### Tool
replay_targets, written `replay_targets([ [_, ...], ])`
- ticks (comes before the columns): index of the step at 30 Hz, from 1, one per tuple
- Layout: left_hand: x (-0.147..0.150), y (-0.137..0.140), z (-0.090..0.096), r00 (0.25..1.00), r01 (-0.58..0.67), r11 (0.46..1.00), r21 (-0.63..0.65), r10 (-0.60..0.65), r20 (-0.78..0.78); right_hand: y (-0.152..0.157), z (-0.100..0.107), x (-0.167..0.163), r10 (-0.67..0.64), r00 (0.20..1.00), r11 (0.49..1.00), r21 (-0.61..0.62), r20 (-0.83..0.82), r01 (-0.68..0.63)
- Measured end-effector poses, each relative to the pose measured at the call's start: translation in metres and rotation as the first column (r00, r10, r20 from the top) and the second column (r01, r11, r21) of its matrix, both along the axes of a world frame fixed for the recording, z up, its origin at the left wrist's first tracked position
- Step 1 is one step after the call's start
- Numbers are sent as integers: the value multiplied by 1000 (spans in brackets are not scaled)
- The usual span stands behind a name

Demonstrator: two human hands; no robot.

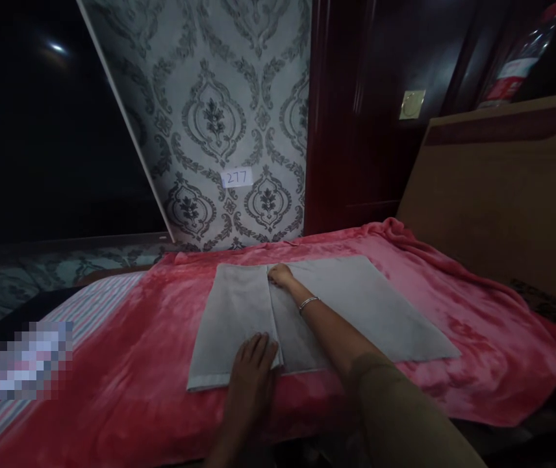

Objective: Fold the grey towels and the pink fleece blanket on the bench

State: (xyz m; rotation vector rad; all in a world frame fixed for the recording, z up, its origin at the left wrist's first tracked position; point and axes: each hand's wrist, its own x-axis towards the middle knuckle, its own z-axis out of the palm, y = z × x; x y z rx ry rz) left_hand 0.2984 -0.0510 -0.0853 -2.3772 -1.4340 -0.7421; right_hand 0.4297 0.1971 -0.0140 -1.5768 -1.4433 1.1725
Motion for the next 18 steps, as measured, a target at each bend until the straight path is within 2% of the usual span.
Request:
replay_targets([
  [3,0,0,-3,1000,-7,997,79,6,13,19,0,-10,6,1000,999,-49,0,-6],
  [6,1,-1,-5,999,-17,986,164,9,49,33,-2,-18,-11,1000,999,-33,8,11],
  [10,4,0,-9,996,-19,971,239,-3,92,45,-8,-22,-44,998,998,48,44,42],
  [18,2,4,-15,999,21,972,234,-26,19,50,-24,-13,-209,945,961,234,253,149],
])
